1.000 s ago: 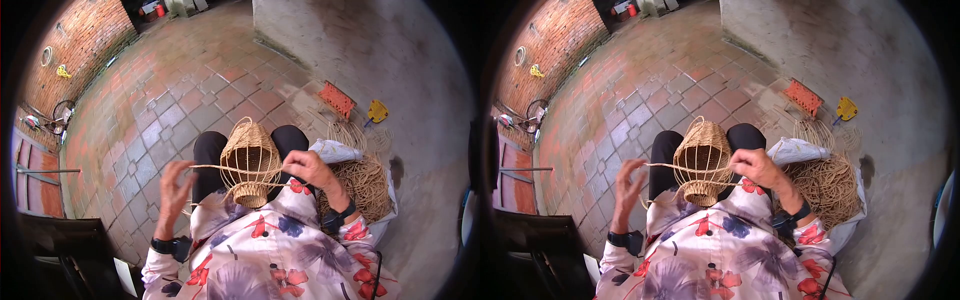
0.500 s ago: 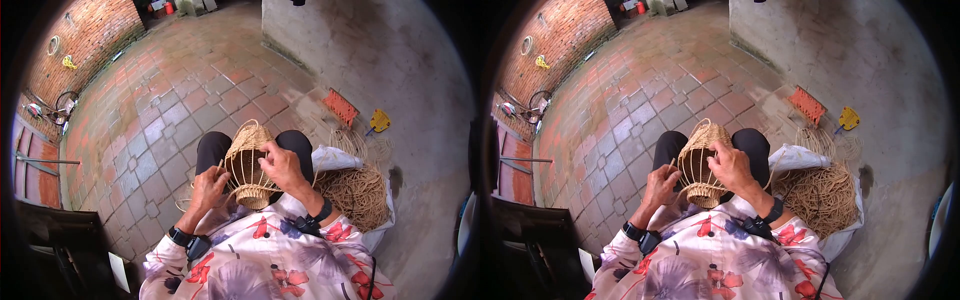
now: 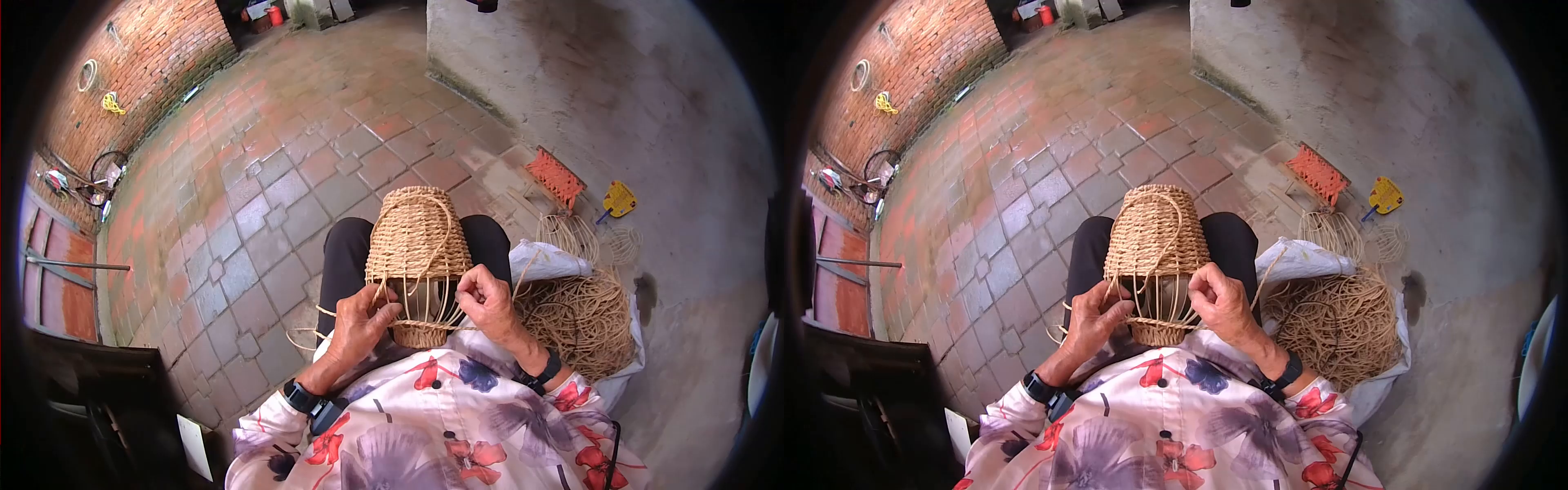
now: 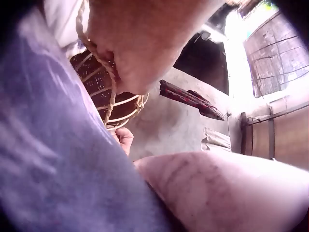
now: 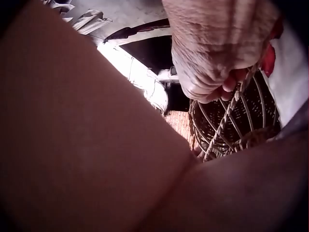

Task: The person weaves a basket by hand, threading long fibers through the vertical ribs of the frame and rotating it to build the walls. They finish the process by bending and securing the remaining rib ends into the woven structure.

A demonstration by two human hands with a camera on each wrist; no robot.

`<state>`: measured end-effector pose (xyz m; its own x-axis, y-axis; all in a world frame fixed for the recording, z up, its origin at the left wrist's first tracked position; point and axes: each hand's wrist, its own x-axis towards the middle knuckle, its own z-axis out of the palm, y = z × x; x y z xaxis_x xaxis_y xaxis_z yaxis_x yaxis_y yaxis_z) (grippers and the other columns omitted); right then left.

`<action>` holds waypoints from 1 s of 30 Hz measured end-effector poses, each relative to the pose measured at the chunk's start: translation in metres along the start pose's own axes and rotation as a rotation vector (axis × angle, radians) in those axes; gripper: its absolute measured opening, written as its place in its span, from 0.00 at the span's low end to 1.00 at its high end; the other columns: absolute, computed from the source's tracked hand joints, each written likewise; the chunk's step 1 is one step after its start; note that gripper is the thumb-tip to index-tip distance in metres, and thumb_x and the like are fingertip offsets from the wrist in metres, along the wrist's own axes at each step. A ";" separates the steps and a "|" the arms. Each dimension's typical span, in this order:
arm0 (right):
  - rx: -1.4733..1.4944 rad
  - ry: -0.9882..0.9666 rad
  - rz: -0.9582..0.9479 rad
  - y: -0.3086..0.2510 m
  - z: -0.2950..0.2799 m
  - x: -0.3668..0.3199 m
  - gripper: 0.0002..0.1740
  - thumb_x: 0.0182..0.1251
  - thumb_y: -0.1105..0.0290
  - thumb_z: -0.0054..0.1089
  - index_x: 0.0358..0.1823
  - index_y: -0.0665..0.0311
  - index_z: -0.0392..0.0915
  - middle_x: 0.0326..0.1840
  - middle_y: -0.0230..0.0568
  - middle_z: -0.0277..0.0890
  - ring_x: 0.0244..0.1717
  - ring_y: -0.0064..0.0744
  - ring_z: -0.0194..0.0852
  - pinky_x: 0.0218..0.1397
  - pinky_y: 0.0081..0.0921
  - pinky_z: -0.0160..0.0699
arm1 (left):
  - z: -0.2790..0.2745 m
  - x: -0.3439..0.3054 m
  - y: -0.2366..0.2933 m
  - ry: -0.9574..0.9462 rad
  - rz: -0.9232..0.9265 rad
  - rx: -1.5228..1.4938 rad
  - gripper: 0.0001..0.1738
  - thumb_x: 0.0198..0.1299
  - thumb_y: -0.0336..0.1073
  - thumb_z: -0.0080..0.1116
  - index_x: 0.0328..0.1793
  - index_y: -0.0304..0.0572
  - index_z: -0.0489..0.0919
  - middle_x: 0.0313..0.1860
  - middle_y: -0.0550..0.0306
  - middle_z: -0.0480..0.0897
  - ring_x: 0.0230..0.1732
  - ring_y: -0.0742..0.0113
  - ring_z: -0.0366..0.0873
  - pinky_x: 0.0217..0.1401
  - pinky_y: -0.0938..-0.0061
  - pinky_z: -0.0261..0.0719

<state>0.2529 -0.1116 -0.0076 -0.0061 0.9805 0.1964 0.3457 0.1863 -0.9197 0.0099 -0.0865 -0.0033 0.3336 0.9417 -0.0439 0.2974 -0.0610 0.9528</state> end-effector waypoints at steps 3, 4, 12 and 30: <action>-0.008 -0.006 -0.014 0.004 0.000 -0.004 0.07 0.59 0.81 0.59 0.35 0.66 0.70 0.22 0.30 0.71 0.20 0.13 0.67 0.23 0.18 0.66 | 0.003 -0.004 0.005 0.031 0.050 0.030 0.09 0.61 0.32 0.63 0.42 0.34 0.78 0.23 0.57 0.80 0.24 0.77 0.73 0.29 0.76 0.75; -0.009 -0.012 -0.035 0.002 0.000 -0.005 0.07 0.59 0.81 0.60 0.35 0.66 0.71 0.23 0.31 0.72 0.20 0.15 0.68 0.24 0.19 0.67 | 0.004 -0.004 0.005 0.030 0.044 0.039 0.09 0.61 0.32 0.63 0.41 0.34 0.78 0.22 0.57 0.80 0.24 0.76 0.73 0.29 0.75 0.74; -0.252 0.089 -0.353 -0.023 -0.011 0.011 0.14 0.52 0.81 0.62 0.42 0.63 0.77 0.32 0.41 0.71 0.28 0.40 0.77 0.29 0.30 0.76 | 0.000 -0.006 0.012 -0.019 -0.015 0.101 0.09 0.62 0.31 0.63 0.43 0.34 0.78 0.27 0.62 0.82 0.29 0.80 0.76 0.33 0.80 0.77; -0.307 0.052 -0.486 -0.023 0.000 0.025 0.13 0.45 0.82 0.65 0.31 0.61 0.72 0.28 0.38 0.69 0.27 0.40 0.75 0.29 0.32 0.76 | 0.009 -0.011 0.008 0.042 0.109 0.138 0.12 0.57 0.32 0.66 0.44 0.36 0.79 0.28 0.49 0.82 0.26 0.59 0.81 0.31 0.70 0.77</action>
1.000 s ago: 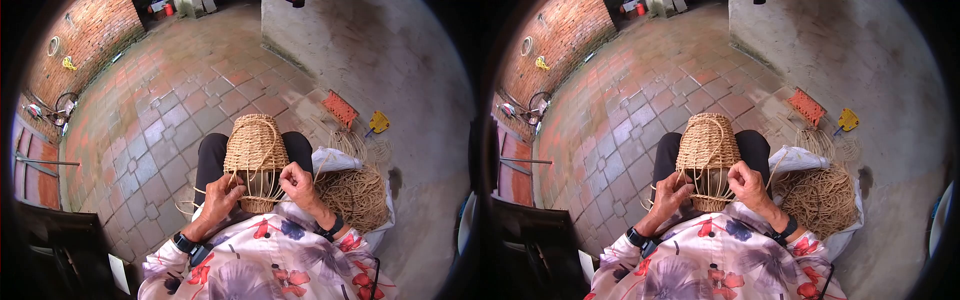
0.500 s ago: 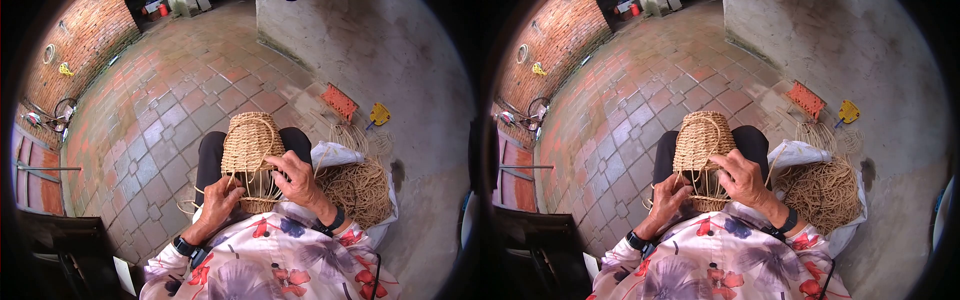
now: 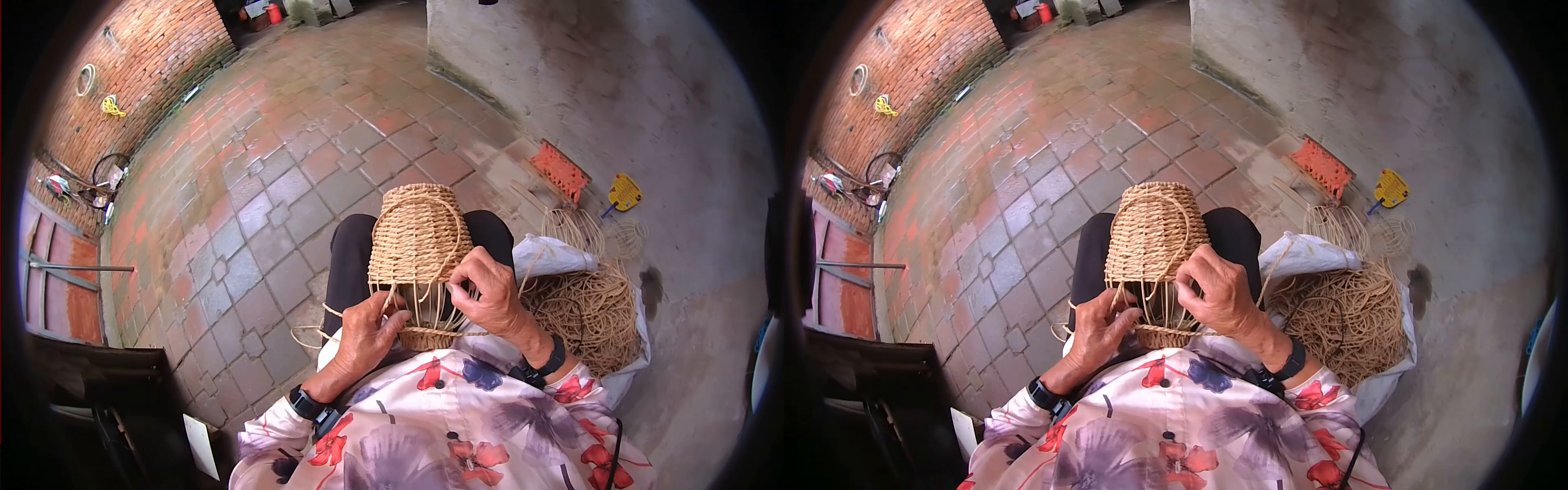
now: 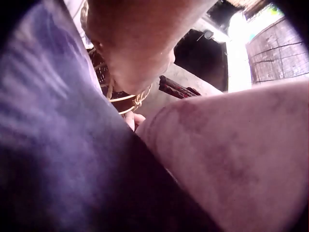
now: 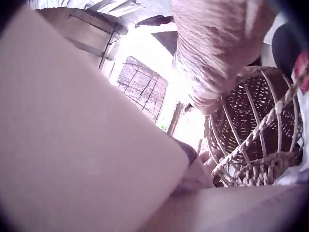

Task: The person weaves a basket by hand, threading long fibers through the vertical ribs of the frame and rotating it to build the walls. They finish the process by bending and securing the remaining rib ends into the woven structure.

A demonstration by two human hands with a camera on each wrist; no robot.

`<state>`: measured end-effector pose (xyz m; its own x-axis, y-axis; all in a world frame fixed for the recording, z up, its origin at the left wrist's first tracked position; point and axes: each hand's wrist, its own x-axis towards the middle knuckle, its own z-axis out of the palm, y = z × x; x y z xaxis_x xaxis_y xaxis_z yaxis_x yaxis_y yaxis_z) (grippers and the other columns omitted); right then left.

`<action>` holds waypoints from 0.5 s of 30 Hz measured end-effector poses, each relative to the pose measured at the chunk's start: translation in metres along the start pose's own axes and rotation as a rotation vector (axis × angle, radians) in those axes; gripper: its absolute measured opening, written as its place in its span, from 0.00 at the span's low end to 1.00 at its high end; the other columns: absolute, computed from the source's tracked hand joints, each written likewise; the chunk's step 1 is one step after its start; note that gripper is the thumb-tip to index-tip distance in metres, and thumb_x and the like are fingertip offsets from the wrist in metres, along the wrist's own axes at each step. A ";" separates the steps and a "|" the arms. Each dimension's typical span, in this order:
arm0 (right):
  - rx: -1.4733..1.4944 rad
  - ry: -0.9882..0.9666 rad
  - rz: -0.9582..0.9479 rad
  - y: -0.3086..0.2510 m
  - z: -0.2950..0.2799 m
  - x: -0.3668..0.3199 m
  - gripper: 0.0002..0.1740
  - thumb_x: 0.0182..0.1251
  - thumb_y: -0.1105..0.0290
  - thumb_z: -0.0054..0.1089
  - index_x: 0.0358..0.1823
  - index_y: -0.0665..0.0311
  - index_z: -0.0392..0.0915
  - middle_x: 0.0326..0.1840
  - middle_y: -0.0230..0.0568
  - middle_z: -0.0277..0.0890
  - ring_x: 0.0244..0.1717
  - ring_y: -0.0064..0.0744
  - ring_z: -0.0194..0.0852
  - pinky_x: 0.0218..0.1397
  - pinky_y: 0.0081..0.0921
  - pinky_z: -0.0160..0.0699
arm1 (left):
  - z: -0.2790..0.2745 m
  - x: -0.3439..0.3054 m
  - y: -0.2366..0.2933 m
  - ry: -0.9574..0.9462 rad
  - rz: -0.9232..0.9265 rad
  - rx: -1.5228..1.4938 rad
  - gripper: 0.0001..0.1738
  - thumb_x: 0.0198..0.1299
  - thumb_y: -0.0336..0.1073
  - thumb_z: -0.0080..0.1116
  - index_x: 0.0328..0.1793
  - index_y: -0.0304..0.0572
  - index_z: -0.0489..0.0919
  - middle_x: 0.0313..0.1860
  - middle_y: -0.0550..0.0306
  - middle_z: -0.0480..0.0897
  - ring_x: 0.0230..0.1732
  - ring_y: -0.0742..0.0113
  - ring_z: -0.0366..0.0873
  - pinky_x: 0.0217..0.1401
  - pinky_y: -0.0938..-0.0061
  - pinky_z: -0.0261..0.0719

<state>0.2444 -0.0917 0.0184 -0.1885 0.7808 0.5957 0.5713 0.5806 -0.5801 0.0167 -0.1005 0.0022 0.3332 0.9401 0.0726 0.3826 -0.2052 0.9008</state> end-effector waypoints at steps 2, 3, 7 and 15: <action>0.036 -0.026 -0.026 0.000 -0.002 -0.001 0.13 0.44 0.84 0.63 0.29 0.62 0.72 0.26 0.37 0.69 0.26 0.38 0.75 0.29 0.32 0.74 | 0.000 0.001 0.002 0.027 0.056 0.065 0.12 0.58 0.32 0.66 0.46 0.35 0.79 0.26 0.52 0.82 0.24 0.67 0.78 0.29 0.73 0.76; 0.039 -0.026 -0.030 -0.001 -0.002 -0.003 0.13 0.44 0.84 0.63 0.29 0.62 0.72 0.26 0.37 0.69 0.26 0.38 0.75 0.29 0.32 0.74 | 0.001 0.001 0.003 0.048 0.112 0.129 0.13 0.59 0.31 0.65 0.47 0.35 0.78 0.25 0.56 0.81 0.22 0.76 0.75 0.27 0.76 0.75; 0.099 -0.030 0.070 -0.010 -0.004 0.001 0.12 0.45 0.83 0.63 0.32 0.62 0.75 0.28 0.37 0.69 0.27 0.38 0.75 0.29 0.32 0.75 | 0.004 0.000 0.003 0.066 0.200 0.146 0.16 0.56 0.32 0.68 0.49 0.35 0.79 0.25 0.52 0.80 0.22 0.69 0.76 0.28 0.74 0.75; -0.165 -0.138 -0.168 -0.032 -0.003 0.019 0.17 0.44 0.78 0.66 0.39 0.57 0.81 0.29 0.35 0.62 0.30 0.35 0.71 0.32 0.32 0.74 | 0.007 0.001 0.007 0.059 0.315 0.206 0.18 0.53 0.31 0.69 0.49 0.34 0.79 0.31 0.47 0.82 0.24 0.56 0.80 0.29 0.69 0.77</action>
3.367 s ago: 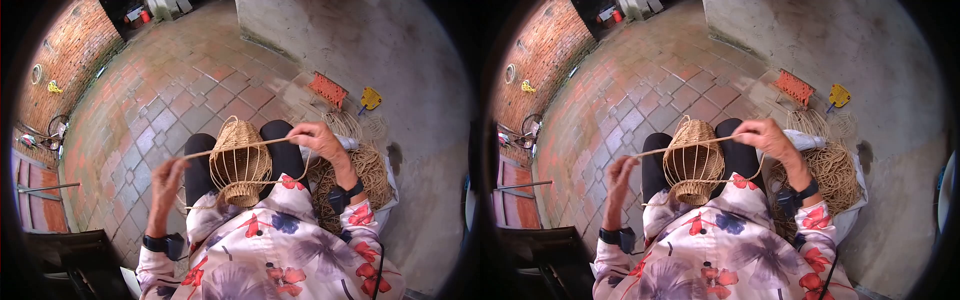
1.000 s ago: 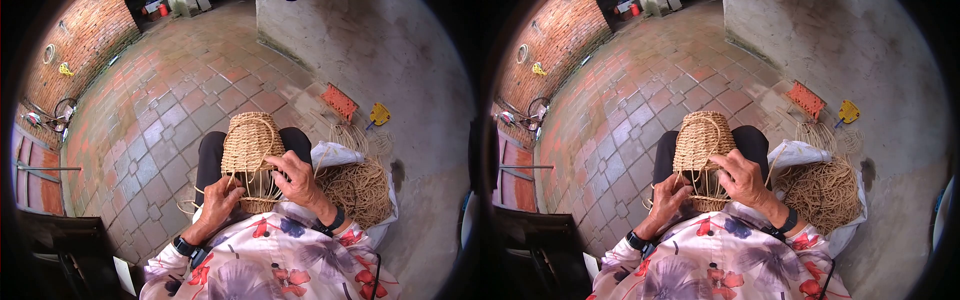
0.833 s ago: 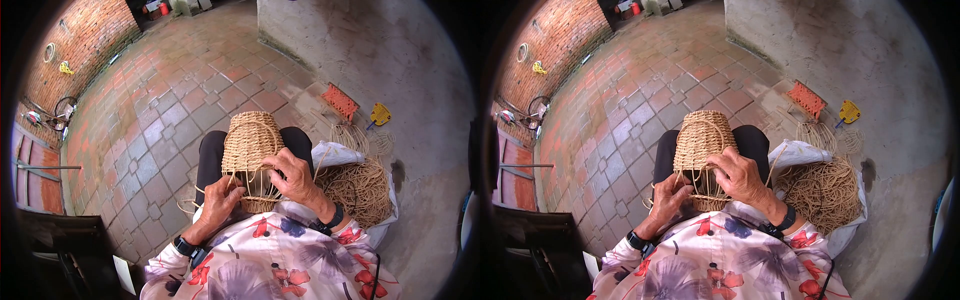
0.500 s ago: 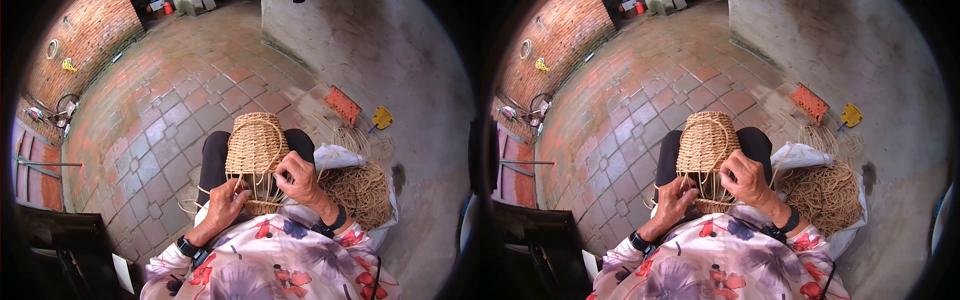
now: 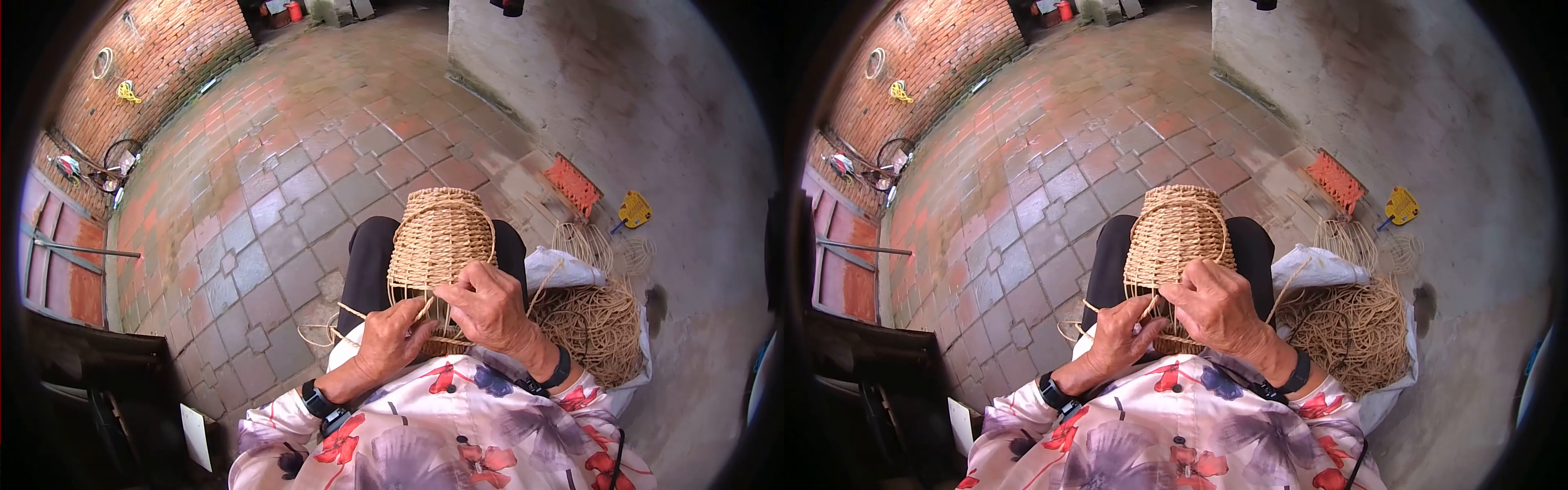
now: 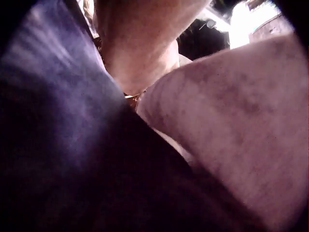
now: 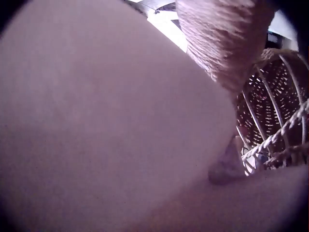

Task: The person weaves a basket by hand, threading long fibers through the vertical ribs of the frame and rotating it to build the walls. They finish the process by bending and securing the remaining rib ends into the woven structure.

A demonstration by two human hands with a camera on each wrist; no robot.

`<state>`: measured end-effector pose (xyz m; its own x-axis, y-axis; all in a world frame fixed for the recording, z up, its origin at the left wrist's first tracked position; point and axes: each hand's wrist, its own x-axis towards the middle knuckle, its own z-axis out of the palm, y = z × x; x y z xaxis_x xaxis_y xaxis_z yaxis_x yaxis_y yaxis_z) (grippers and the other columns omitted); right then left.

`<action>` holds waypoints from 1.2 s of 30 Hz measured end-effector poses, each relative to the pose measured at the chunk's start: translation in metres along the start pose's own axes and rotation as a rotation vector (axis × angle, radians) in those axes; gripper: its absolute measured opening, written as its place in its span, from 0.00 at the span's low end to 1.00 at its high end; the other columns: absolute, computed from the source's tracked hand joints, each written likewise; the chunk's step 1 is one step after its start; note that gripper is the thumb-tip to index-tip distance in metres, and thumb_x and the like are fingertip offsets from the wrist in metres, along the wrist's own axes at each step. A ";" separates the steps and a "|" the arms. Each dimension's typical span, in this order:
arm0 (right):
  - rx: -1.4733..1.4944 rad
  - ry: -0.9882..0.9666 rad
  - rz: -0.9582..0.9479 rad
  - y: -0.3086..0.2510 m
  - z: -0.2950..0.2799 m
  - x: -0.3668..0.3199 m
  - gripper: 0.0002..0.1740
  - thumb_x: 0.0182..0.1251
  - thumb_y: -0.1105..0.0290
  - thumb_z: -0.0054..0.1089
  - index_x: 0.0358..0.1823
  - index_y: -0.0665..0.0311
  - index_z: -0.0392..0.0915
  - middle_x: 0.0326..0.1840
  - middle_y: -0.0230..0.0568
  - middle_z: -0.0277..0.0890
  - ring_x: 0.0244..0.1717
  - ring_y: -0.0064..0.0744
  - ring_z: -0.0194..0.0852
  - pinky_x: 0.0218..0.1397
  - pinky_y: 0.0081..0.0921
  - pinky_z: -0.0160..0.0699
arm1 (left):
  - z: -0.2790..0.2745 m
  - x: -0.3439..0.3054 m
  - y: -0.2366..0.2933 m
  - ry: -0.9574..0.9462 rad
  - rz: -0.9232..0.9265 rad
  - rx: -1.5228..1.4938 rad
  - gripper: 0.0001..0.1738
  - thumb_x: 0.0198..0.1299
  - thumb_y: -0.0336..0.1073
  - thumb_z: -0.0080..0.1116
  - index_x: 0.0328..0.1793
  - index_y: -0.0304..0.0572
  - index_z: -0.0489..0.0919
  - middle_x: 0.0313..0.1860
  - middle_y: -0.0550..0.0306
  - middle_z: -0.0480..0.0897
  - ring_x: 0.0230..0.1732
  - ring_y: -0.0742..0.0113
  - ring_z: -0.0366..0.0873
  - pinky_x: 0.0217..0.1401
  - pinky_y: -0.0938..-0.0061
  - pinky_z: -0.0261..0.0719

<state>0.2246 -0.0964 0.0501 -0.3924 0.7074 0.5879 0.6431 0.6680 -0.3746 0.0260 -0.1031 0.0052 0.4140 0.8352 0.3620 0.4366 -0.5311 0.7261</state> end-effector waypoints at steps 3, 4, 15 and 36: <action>0.001 -0.046 -0.015 0.002 0.000 0.000 0.18 0.44 0.79 0.65 0.40 0.57 0.81 0.30 0.36 0.63 0.30 0.35 0.71 0.33 0.32 0.74 | 0.000 0.000 -0.001 -0.003 -0.017 -0.001 0.18 0.53 0.32 0.69 0.49 0.34 0.79 0.31 0.46 0.81 0.25 0.54 0.80 0.29 0.68 0.77; 0.019 -0.035 -0.008 0.002 0.001 0.000 0.18 0.44 0.79 0.65 0.40 0.57 0.81 0.30 0.36 0.63 0.30 0.36 0.71 0.33 0.32 0.74 | 0.000 0.000 -0.001 -0.003 -0.019 -0.002 0.18 0.53 0.32 0.69 0.49 0.34 0.79 0.31 0.46 0.81 0.25 0.54 0.80 0.29 0.68 0.77; 0.238 0.123 0.176 0.018 -0.012 -0.002 0.14 0.53 0.83 0.59 0.42 0.63 0.79 0.33 0.41 0.70 0.32 0.38 0.74 0.35 0.31 0.74 | -0.002 0.003 0.002 0.036 -0.061 0.021 0.16 0.53 0.30 0.67 0.47 0.34 0.79 0.31 0.46 0.82 0.27 0.54 0.82 0.31 0.67 0.78; 0.428 0.147 0.408 0.021 -0.004 -0.033 0.11 0.55 0.81 0.61 0.41 0.64 0.79 0.31 0.35 0.69 0.27 0.27 0.72 0.30 0.25 0.72 | -0.010 0.006 -0.005 0.008 -0.390 -0.202 0.10 0.59 0.31 0.61 0.46 0.34 0.79 0.19 0.59 0.78 0.20 0.76 0.74 0.27 0.78 0.73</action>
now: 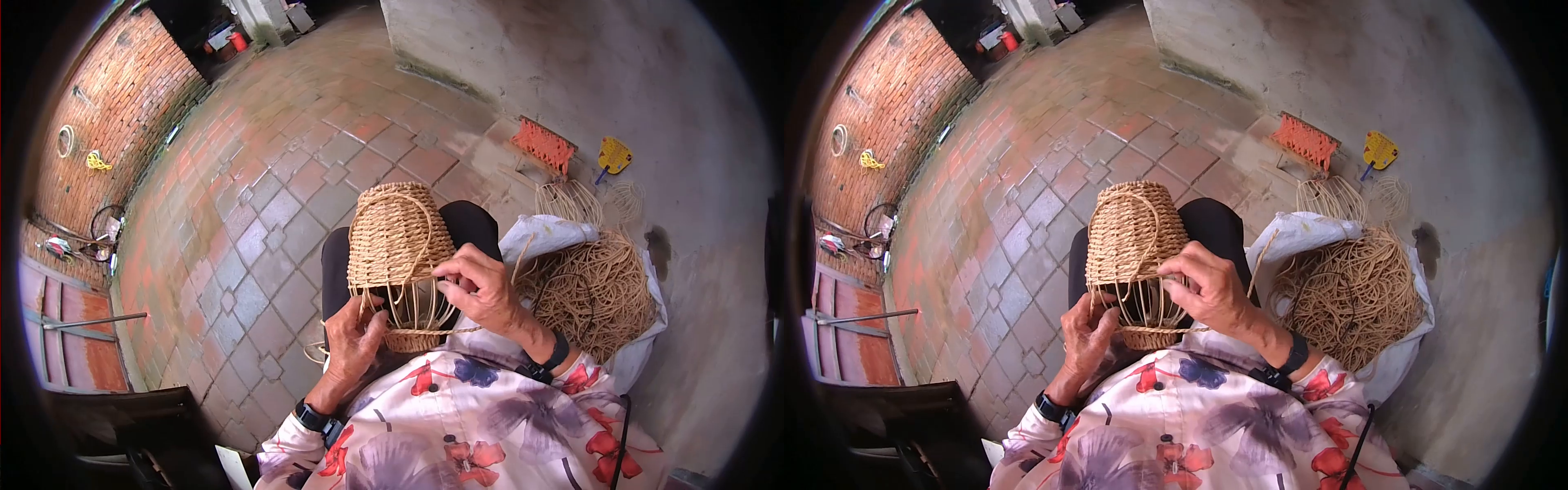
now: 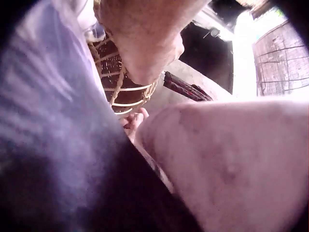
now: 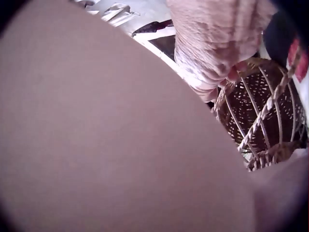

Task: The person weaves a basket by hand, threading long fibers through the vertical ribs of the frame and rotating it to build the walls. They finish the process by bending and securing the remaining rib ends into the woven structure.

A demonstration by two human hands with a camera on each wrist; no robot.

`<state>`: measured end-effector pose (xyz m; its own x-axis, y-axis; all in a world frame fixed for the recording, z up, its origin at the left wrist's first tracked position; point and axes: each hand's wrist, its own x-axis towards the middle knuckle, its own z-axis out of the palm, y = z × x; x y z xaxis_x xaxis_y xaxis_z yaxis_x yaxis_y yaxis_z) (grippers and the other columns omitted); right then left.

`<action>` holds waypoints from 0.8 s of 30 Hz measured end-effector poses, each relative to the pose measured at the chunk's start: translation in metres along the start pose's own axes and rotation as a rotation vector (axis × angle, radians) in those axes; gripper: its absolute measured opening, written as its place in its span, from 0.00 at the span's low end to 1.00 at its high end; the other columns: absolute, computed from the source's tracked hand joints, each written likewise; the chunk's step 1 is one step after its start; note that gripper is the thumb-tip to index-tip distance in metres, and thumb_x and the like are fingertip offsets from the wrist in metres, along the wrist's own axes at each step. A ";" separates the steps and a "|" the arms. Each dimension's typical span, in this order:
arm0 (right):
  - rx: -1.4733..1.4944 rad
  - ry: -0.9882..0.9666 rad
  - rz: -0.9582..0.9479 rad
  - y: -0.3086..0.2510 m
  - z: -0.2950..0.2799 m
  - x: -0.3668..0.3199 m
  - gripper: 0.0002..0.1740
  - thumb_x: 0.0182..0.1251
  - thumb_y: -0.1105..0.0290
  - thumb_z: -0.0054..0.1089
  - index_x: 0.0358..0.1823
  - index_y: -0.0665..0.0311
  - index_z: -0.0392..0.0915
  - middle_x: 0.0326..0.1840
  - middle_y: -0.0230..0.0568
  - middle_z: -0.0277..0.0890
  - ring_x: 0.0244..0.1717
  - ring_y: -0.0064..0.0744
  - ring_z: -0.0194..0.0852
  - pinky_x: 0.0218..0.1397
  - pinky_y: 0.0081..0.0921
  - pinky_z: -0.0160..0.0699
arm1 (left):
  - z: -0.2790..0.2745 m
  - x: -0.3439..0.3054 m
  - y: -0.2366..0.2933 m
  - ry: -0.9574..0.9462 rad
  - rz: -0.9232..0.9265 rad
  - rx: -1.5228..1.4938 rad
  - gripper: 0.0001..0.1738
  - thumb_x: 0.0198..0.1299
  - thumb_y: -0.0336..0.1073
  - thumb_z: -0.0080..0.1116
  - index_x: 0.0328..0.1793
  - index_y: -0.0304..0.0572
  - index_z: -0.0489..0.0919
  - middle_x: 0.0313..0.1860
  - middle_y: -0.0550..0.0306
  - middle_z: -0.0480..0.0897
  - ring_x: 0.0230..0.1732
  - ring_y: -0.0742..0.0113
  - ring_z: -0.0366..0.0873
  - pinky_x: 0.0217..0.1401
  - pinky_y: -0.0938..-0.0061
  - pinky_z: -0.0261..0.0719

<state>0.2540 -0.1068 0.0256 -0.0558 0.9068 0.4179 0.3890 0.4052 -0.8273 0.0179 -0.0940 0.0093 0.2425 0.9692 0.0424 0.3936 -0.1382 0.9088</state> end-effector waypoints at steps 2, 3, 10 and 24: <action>-0.030 0.047 -0.086 0.003 0.011 0.010 0.10 0.54 0.80 0.63 0.37 0.63 0.78 0.30 0.36 0.69 0.28 0.31 0.76 0.29 0.28 0.75 | -0.003 0.001 0.006 -0.016 -0.001 0.058 0.10 0.59 0.30 0.60 0.46 0.34 0.79 0.19 0.60 0.78 0.21 0.77 0.75 0.27 0.78 0.73; -0.129 0.049 -0.175 0.005 0.014 0.014 0.09 0.53 0.80 0.64 0.36 0.62 0.77 0.30 0.36 0.69 0.28 0.34 0.77 0.28 0.29 0.75 | -0.004 0.001 0.007 -0.017 -0.002 0.061 0.10 0.59 0.30 0.60 0.46 0.34 0.79 0.19 0.60 0.78 0.21 0.77 0.75 0.27 0.78 0.73; -0.201 -0.021 -0.219 0.004 0.019 0.029 0.10 0.48 0.80 0.63 0.28 0.61 0.71 0.26 0.34 0.69 0.25 0.38 0.77 0.26 0.31 0.76 | -0.002 0.002 -0.008 -0.015 0.027 0.000 0.10 0.61 0.31 0.60 0.46 0.34 0.79 0.20 0.60 0.78 0.22 0.77 0.74 0.27 0.78 0.73; -0.074 -0.045 -0.198 0.008 0.020 0.027 0.10 0.48 0.80 0.65 0.29 0.61 0.72 0.26 0.34 0.72 0.24 0.31 0.78 0.26 0.27 0.77 | 0.000 0.019 0.025 0.234 0.455 0.243 0.09 0.51 0.25 0.65 0.38 0.37 0.79 0.23 0.65 0.69 0.19 0.77 0.60 0.21 0.78 0.59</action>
<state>0.2376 -0.0772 0.0232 -0.1786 0.8153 0.5509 0.4324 0.5679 -0.7003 0.0326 -0.0788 0.0324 0.2435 0.8168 0.5231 0.4949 -0.5684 0.6572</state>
